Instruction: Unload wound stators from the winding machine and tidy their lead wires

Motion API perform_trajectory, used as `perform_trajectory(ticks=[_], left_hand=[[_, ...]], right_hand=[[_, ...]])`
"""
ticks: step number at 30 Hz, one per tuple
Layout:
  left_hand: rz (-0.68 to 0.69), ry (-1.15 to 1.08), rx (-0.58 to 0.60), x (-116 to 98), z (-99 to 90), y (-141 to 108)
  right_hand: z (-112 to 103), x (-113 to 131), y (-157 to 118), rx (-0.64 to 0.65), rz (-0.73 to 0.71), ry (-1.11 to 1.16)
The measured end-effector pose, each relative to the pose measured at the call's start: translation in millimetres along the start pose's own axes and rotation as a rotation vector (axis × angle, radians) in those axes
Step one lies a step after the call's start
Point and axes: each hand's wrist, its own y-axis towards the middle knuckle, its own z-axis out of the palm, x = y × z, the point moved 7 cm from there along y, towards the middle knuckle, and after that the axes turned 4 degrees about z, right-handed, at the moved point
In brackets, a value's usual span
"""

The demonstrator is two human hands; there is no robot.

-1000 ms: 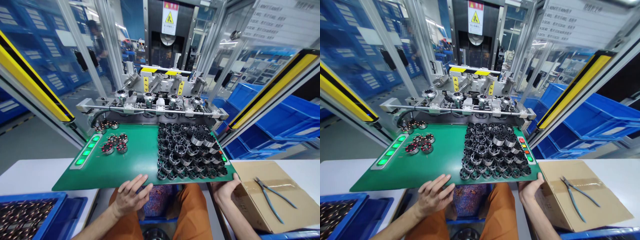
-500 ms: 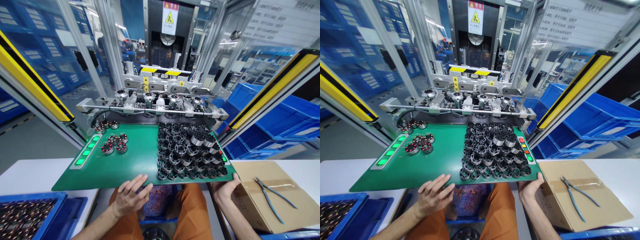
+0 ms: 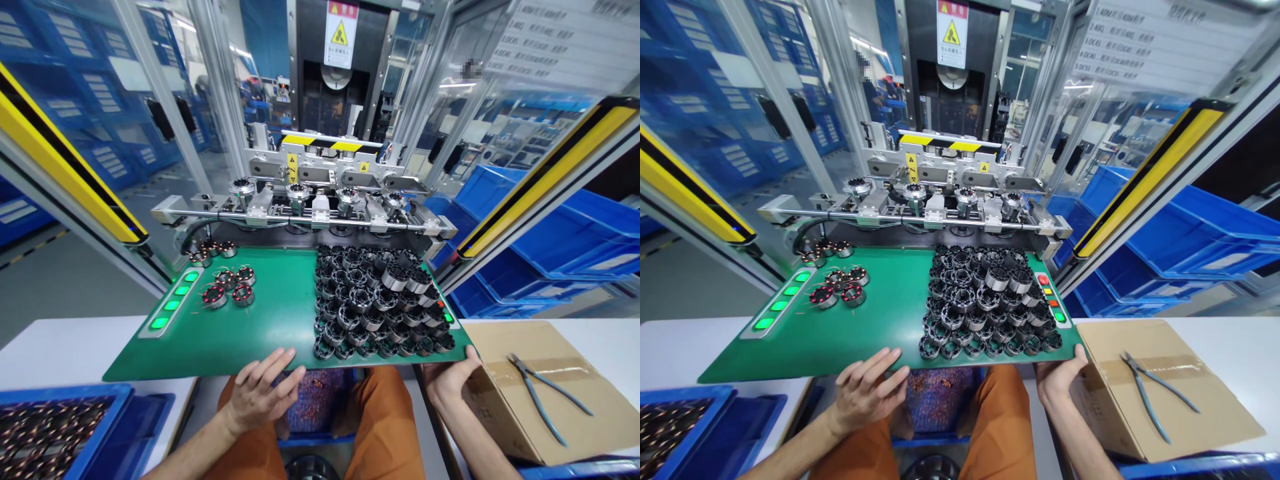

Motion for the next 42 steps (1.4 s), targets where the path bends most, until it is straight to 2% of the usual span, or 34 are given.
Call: perform_trajectory(ticks=[30,42], left_hand=[[-0.001,0.001,-0.007,0.3,0.7,-1.5],[-0.001,-0.006,-0.007,0.0,-2.2,4.4]], right_hand=[[-0.1,1.4,1.1,-0.005,-0.022,-0.013],[5.4,3.8,-5.4,-0.004,0.017,-0.022]])
